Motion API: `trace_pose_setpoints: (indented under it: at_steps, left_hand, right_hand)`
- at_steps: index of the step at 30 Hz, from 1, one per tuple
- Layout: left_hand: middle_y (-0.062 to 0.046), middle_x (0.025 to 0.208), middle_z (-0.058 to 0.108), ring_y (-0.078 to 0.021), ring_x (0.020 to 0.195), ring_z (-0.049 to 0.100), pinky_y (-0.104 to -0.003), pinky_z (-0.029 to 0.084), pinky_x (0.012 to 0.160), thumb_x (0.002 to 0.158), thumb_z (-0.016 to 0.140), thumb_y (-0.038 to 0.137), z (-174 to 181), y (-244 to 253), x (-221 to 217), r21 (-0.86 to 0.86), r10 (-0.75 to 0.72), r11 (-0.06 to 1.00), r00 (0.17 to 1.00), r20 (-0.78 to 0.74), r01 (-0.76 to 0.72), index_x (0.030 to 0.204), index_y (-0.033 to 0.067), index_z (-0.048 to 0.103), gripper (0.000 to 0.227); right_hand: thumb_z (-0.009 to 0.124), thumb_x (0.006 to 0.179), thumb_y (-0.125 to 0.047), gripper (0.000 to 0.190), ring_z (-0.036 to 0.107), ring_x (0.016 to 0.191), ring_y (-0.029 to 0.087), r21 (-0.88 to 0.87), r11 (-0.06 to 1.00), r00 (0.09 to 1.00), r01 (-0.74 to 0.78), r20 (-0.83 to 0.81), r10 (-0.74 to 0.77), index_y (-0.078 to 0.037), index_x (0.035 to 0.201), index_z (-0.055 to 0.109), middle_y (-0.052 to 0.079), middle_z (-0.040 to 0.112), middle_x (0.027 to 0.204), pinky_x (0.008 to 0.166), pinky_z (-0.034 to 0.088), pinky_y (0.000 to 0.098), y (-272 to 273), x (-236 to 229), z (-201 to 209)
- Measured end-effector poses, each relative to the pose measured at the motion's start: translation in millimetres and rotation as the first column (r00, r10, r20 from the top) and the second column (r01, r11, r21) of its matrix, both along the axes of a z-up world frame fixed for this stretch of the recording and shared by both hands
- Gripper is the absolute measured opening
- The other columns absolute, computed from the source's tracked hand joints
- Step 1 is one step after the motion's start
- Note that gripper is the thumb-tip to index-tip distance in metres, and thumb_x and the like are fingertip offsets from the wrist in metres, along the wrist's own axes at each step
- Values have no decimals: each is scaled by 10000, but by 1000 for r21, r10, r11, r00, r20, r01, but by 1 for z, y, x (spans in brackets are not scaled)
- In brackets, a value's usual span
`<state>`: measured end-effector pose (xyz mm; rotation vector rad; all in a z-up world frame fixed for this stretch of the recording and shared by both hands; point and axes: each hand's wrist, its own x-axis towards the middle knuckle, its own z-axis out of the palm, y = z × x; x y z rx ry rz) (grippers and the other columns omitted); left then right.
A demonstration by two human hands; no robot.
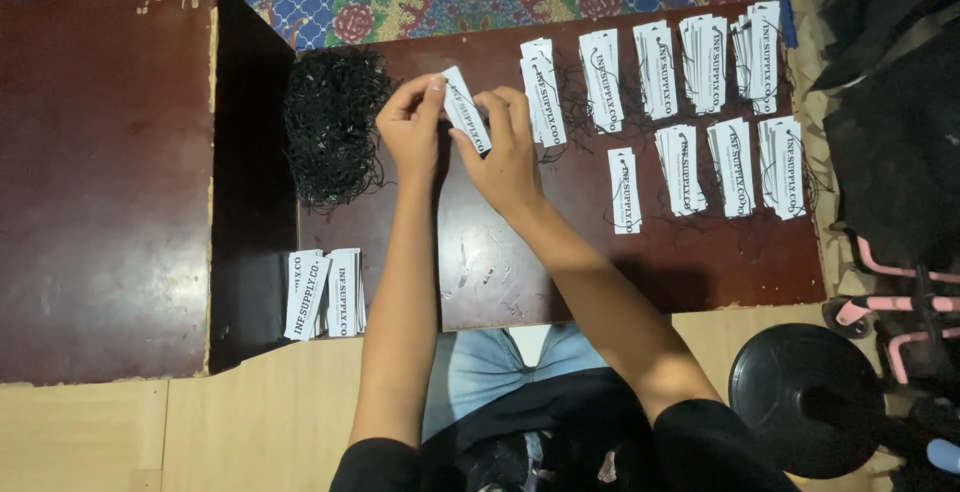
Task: Manually attaching black elastic bands to white paper labels on a wooden table.
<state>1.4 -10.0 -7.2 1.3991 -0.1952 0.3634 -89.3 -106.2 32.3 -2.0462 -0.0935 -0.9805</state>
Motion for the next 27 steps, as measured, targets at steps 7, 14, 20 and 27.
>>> trace_pose_setpoints:
  at_steps: [7,14,20,27]
  left_hand:
    - [-113,748,701,-154,575,685,-279,598,534,957,731,137,2,0,-2,-76,-187,979,981,49,190,981,12,778,135]
    - [-107,719,686,-116,530,642,-240,568,477,1037,622,279,-3,3,14,-133,-120,985,992,-43,113,967,16,767,308]
    - [-114,703,684,-118,507,616,-244,537,447,1034,632,262,-10,1,17,-118,-116,987,993,-22,112,966,20,778,291]
    - [-101,700,683,-106,506,608,-230,527,448,1030,639,284,-12,5,17,-133,-99,987,995,-30,94,960,27,777,300]
  right_hand:
    - [756,906,-52,350,679,955,388,-98,990,989,106,-93,-115,-6,1199,569,166,610,1001,785,583,444,-10,-6,-6]
    - [814,837,-92,237,709,925,403,-356,826,843,437,-157,-514,-30,1037,703,203,717,964,790,568,450,-62,-83,21]
    - [763,890,-133,203,700,886,344,-512,776,661,369,-443,-606,-52,1055,676,152,689,931,761,573,440,-94,-137,-5]
    - [780,875,-93,285,691,881,421,-507,792,685,341,-442,-579,12,1103,644,204,643,951,712,572,507,-93,-136,-7]
